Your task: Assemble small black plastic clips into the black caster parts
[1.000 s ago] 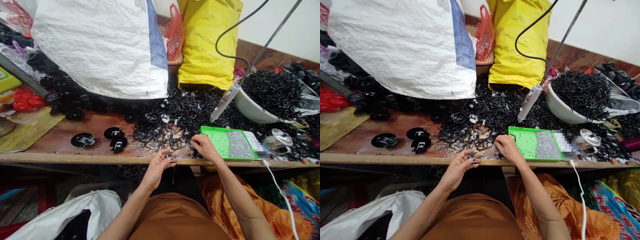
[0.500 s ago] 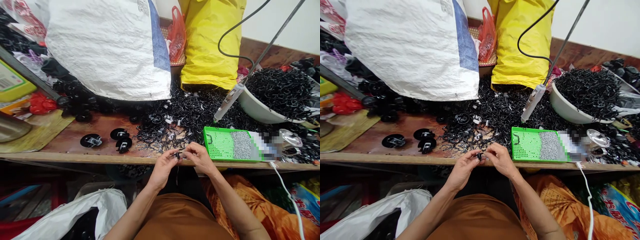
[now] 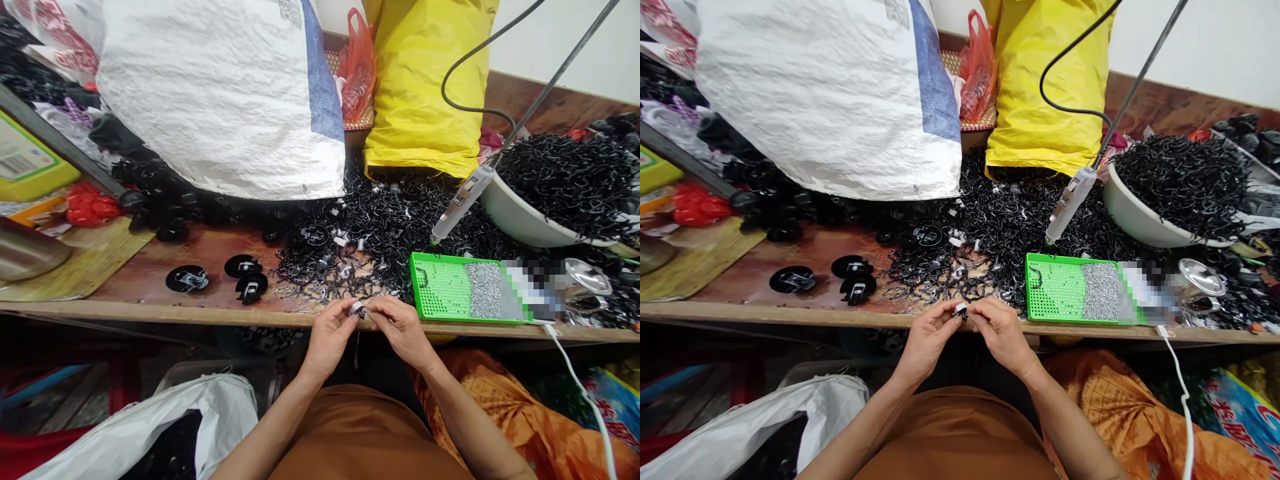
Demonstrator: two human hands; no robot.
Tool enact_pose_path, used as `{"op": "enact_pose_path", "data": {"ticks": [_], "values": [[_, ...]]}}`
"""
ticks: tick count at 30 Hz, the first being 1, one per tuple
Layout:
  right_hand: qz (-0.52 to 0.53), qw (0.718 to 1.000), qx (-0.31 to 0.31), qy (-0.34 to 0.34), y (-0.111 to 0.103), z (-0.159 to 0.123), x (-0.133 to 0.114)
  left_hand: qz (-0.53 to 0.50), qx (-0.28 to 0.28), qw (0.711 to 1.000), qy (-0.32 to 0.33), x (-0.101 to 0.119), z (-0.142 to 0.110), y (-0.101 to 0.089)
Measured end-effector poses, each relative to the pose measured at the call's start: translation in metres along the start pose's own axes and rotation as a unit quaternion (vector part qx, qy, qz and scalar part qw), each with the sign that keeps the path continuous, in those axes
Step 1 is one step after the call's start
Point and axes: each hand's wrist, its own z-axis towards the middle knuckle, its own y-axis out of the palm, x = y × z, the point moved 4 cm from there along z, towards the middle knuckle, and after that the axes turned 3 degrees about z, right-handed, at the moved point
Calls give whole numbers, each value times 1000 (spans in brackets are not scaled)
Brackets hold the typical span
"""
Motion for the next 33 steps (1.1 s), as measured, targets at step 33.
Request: {"op": "enact_pose_path", "data": {"ticks": [33], "values": [[88, 995, 26, 33, 3, -7, 17, 22, -93, 992, 88, 11, -7, 6]]}}
